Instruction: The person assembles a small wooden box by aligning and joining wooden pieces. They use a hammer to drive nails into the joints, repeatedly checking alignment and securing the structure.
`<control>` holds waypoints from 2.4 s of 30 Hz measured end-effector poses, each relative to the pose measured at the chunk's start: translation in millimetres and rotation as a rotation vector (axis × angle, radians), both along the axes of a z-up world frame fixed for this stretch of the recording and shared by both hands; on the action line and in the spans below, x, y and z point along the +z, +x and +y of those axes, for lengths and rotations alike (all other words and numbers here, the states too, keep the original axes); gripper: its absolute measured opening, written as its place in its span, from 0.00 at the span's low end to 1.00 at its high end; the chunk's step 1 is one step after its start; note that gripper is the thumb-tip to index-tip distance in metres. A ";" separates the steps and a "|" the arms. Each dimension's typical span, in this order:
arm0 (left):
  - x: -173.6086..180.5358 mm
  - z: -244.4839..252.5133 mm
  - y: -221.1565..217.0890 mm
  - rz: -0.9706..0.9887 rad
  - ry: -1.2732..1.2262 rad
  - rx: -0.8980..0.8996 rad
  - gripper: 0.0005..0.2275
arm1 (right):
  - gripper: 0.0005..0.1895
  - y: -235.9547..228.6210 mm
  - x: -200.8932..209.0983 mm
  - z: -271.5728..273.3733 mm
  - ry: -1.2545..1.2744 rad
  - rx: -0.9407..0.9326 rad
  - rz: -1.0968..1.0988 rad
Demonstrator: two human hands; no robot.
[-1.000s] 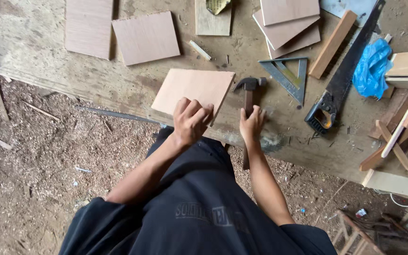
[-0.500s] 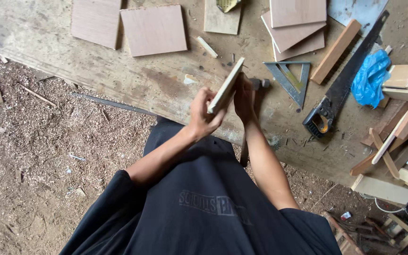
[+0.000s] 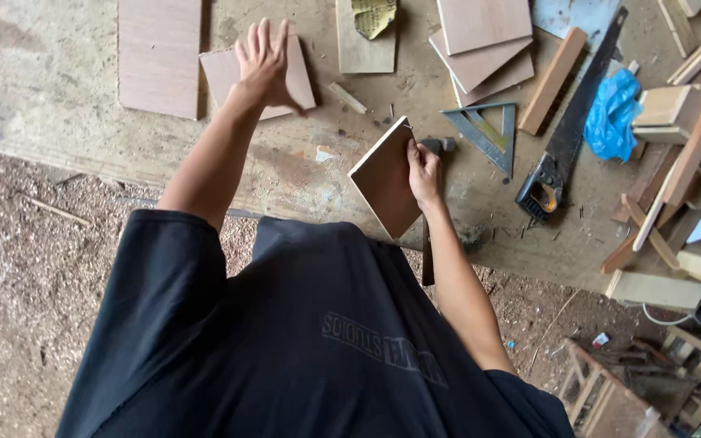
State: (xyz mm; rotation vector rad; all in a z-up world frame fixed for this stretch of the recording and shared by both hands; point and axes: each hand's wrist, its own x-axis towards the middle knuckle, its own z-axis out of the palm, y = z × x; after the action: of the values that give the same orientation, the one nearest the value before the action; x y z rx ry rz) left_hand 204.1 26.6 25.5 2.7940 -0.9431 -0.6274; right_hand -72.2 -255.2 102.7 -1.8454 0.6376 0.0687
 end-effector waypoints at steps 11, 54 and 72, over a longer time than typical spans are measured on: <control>4.8 -0.3 3.5 0.146 -0.064 -0.088 0.75 | 0.29 2.3 30.2 -6.6 0.016 -0.007 -0.035; 127.4 37.3 -99.8 0.483 -0.417 -0.268 0.74 | 0.44 93.2 37.9 39.0 -0.640 0.527 0.051; 95.5 6.3 -122.4 0.583 -0.946 0.167 0.37 | 0.48 100.0 51.9 52.3 -0.667 0.523 0.011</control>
State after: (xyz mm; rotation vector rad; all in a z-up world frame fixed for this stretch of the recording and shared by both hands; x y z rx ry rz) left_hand 81.7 32.9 121.1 1.6932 -0.6255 -0.6717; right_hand 27.8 -202.9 154.6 -2.6252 0.1642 0.2320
